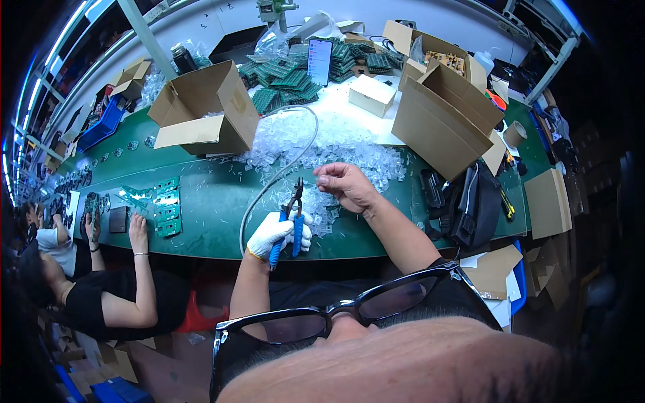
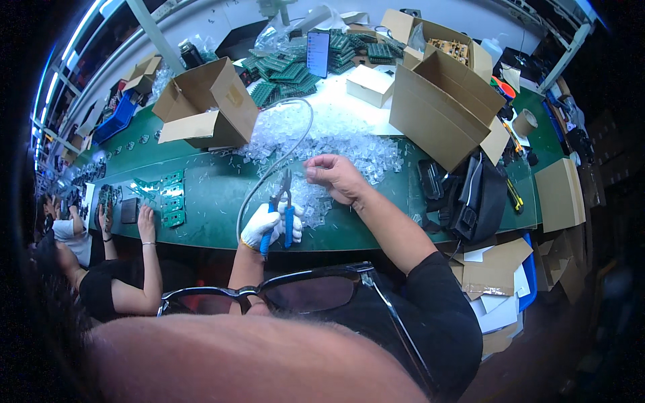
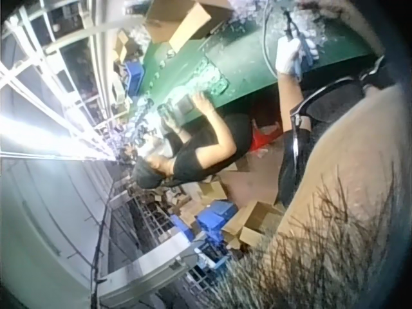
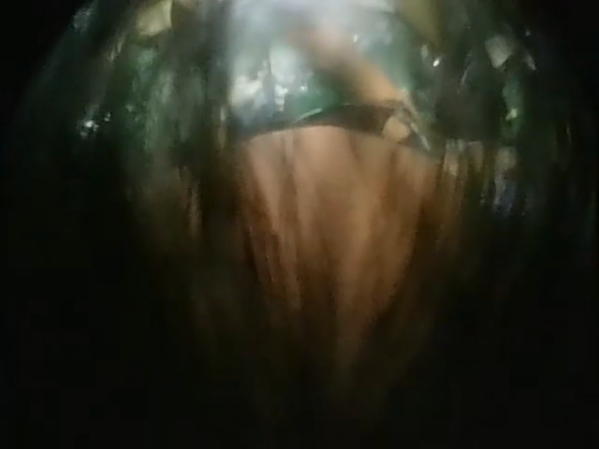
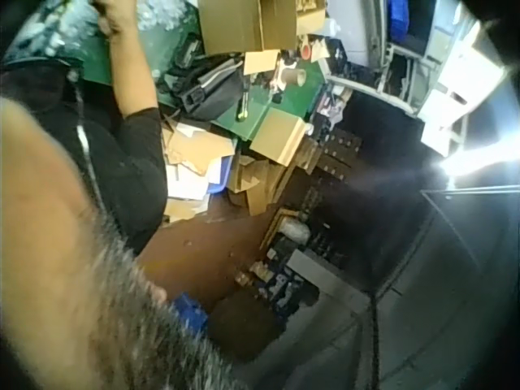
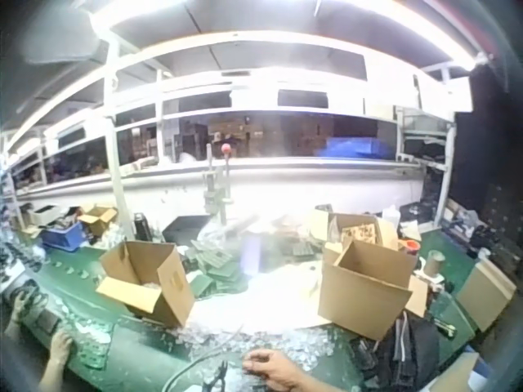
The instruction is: Assemble electronic components by clipping them from a lead frame with wire cutters at a factory workbench.
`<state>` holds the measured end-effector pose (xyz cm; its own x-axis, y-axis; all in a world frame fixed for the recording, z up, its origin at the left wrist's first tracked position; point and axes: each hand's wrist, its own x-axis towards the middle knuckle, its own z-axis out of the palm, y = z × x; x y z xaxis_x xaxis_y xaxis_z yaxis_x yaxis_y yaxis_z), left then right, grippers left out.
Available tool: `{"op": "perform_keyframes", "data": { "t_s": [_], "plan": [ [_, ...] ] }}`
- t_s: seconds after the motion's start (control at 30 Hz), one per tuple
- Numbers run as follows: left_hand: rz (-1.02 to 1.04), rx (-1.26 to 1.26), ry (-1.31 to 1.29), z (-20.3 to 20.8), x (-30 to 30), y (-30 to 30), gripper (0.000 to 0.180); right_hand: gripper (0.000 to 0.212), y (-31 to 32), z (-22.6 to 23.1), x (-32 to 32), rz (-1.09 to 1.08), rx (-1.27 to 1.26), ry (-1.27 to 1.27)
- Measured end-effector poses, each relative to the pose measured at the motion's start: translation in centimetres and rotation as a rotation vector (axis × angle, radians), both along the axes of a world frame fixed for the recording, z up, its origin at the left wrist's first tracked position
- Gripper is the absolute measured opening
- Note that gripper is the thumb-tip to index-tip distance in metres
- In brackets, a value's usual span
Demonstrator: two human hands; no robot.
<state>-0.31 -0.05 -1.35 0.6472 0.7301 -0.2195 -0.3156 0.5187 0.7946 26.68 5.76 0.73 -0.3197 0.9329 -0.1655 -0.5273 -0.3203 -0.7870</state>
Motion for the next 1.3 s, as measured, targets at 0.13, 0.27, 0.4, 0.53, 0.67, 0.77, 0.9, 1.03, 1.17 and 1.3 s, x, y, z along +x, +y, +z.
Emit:
{"op": "perform_keyframes", "data": {
  "t_s": [0.13,0.27,0.4,0.53,0.67,0.77,0.9,1.03,1.17,1.3],
  "plan": [
    [-0.016,-0.002,0.023,0.3,0.2,0.1,0.079,0.017,-0.6,0.4,0.0,0.111,0.026,0.070],
    [-0.030,0.012,0.047,0.9,0.6,0.0,0.071,0.017,-0.9,0.4,-0.2,0.094,0.049,0.080],
    [-0.044,0.011,0.079,0.8,0.3,0.0,0.070,0.018,-1.7,0.6,-1.3,0.033,0.110,-0.049],
    [-0.037,0.009,0.070,1.1,0.4,0.0,0.069,0.017,-1.8,0.5,-1.3,-0.022,0.207,-0.187],
    [-0.045,0.001,0.097,1.1,0.3,0.0,0.068,0.016,-1.8,1.0,-1.3,-0.040,0.213,-0.220],
    [-0.050,0.022,0.128,1.4,0.5,-0.1,0.067,0.016,-1.8,1.2,-1.1,-0.054,0.189,-0.204],
    [-0.027,0.022,0.163,2.2,1.0,-0.7,0.055,0.016,-1.7,1.4,-0.7,-0.024,0.145,-0.181],
    [0.004,0.017,0.308,3.0,1.7,-0.9,0.043,0.016,-1.4,1.3,-0.4,-0.024,0.144,-0.183],
    [0.023,-0.016,0.336,3.7,1.6,-0.8,0.034,0.016,-1.1,1.3,-0.3,-0.012,0.135,-0.202],
    [0.010,-0.011,0.387,4.0,1.5,-0.6,0.031,0.016,-0.8,1.1,0.1,0.014,0.117,-0.193]
  ]
}}
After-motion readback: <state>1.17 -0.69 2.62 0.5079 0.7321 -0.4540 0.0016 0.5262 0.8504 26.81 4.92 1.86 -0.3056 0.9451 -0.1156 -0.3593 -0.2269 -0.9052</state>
